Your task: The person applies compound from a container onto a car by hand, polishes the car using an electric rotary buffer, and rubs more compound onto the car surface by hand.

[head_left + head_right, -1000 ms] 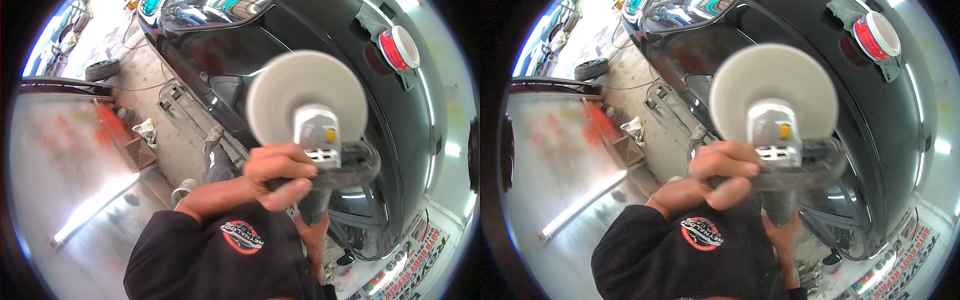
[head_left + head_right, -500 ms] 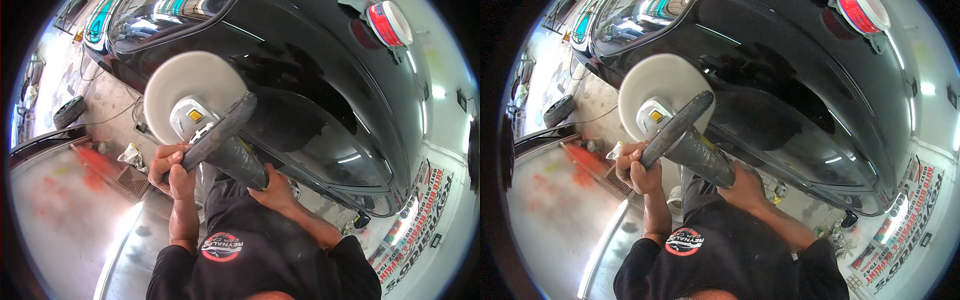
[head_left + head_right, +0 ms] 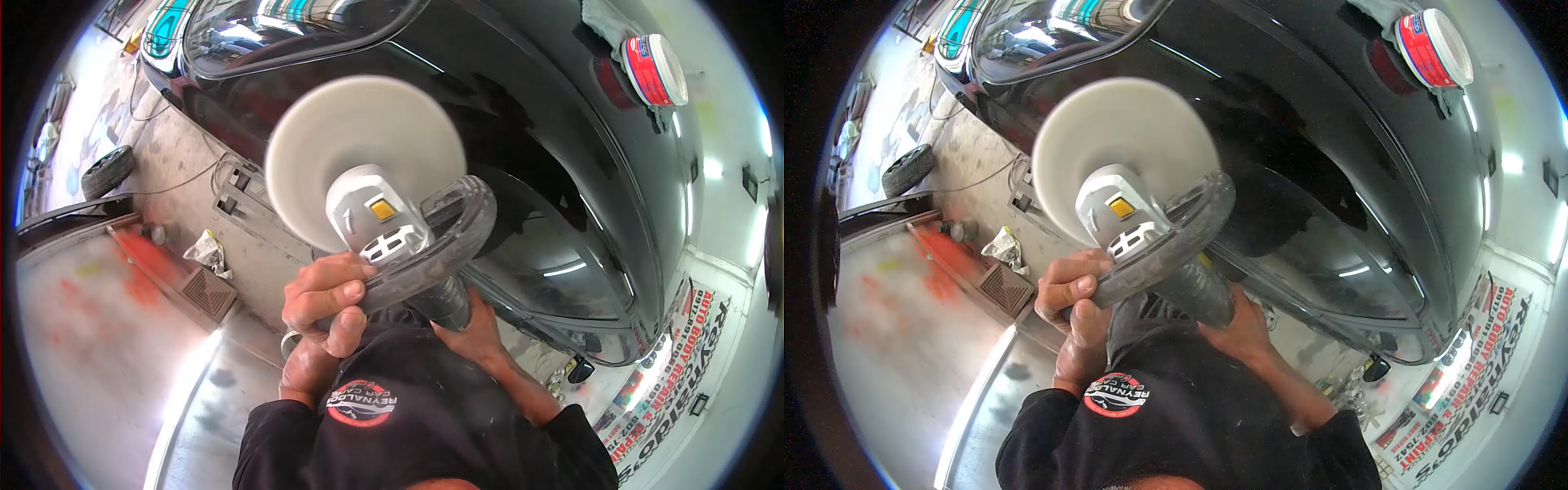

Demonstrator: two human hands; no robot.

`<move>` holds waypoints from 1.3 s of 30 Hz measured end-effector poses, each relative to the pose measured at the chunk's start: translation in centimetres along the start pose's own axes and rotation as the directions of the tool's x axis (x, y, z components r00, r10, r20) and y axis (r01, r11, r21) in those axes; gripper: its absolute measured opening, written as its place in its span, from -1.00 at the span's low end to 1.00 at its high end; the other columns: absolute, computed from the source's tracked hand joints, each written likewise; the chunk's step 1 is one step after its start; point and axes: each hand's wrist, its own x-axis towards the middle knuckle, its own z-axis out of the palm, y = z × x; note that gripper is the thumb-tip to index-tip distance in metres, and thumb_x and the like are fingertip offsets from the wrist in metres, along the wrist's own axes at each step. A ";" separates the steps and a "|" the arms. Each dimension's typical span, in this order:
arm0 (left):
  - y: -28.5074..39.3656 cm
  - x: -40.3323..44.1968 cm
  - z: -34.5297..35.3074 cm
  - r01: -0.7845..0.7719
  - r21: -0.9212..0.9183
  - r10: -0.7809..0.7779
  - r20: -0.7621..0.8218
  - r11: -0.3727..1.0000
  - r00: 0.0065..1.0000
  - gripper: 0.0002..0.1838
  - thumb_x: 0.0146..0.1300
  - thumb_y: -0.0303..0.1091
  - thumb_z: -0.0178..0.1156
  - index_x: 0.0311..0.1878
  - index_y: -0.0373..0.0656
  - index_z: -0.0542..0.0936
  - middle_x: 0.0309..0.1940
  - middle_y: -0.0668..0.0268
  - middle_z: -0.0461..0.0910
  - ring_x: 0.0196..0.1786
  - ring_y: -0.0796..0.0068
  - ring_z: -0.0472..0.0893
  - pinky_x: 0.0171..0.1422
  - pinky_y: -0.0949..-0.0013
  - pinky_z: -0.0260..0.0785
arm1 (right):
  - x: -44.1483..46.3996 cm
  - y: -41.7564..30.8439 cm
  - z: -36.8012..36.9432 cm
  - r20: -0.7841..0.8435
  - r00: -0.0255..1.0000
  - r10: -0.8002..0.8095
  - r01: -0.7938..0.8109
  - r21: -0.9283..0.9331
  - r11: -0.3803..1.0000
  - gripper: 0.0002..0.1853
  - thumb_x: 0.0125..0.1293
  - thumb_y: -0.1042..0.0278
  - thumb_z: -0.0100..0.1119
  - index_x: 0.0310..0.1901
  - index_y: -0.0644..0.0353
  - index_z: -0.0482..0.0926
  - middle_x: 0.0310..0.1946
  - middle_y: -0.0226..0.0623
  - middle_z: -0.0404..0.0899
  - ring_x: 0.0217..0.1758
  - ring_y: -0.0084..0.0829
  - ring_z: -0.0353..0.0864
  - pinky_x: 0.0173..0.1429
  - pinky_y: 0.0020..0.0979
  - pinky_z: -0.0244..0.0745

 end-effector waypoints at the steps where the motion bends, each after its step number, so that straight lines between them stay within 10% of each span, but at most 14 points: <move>1: -0.1 -0.2 -0.1 0.001 0.024 0.000 -0.020 1.000 1.000 -0.82 0.41 -0.25 0.23 -0.12 -0.15 0.56 -0.28 0.04 0.68 -0.22 0.10 0.74 0.05 -0.04 0.60 | 0.2 0.8 0.3 -0.007 1.000 -0.011 0.011 0.009 1.000 -0.23 0.04 0.10 0.51 0.27 0.25 0.44 0.09 0.18 0.65 0.24 0.15 0.62 0.31 -0.05 0.51; 11: -3.1 -1.3 -3.1 -0.010 0.174 0.048 -0.215 0.985 0.975 -0.83 0.40 -0.31 0.08 -0.15 -0.22 0.52 -0.32 0.00 0.54 -0.25 0.21 0.62 -0.07 0.04 0.56 | 6.3 -0.6 3.5 0.100 0.981 -0.165 0.164 0.021 0.986 -0.36 0.04 0.13 0.53 0.12 0.21 0.49 -0.16 0.10 0.71 -0.02 0.16 0.72 0.08 -0.05 0.62; 17: 0.0 -1.2 0.6 -0.053 0.070 0.051 0.027 0.996 0.998 -0.81 0.32 -0.36 0.24 -0.09 -0.24 0.52 -0.24 0.04 0.63 -0.29 0.12 0.71 -0.14 0.05 0.63 | 1.8 1.0 -1.5 0.139 0.990 -0.020 0.040 -0.143 0.989 -0.07 0.00 0.07 0.56 0.39 0.25 0.36 0.21 0.15 0.57 0.25 0.08 0.61 0.31 -0.04 0.52; 23: 3.0 2.9 7.2 -0.149 -0.184 0.198 0.287 0.972 0.937 -0.77 0.21 -0.45 0.30 -0.10 -0.29 0.56 -0.23 0.01 0.65 -0.40 0.10 0.70 -0.30 0.08 0.62 | -4.4 5.9 -4.4 -0.050 0.999 -0.013 0.014 0.027 1.000 -0.09 -0.02 0.13 0.61 0.37 0.27 0.39 0.18 0.07 0.61 0.23 0.05 0.65 0.32 -0.09 0.52; 39: 3.8 3.1 21.3 -0.090 -0.577 0.277 0.244 0.812 0.929 -0.83 0.11 -0.45 0.34 -0.24 -0.30 0.65 -0.42 0.18 0.53 -0.52 0.19 0.53 -0.46 0.19 0.36 | -10.8 7.6 -7.2 -0.409 0.912 0.034 0.060 0.216 0.975 -0.20 -0.01 0.21 0.62 0.28 0.28 0.49 0.08 0.06 0.67 0.18 0.05 0.67 0.28 -0.09 0.52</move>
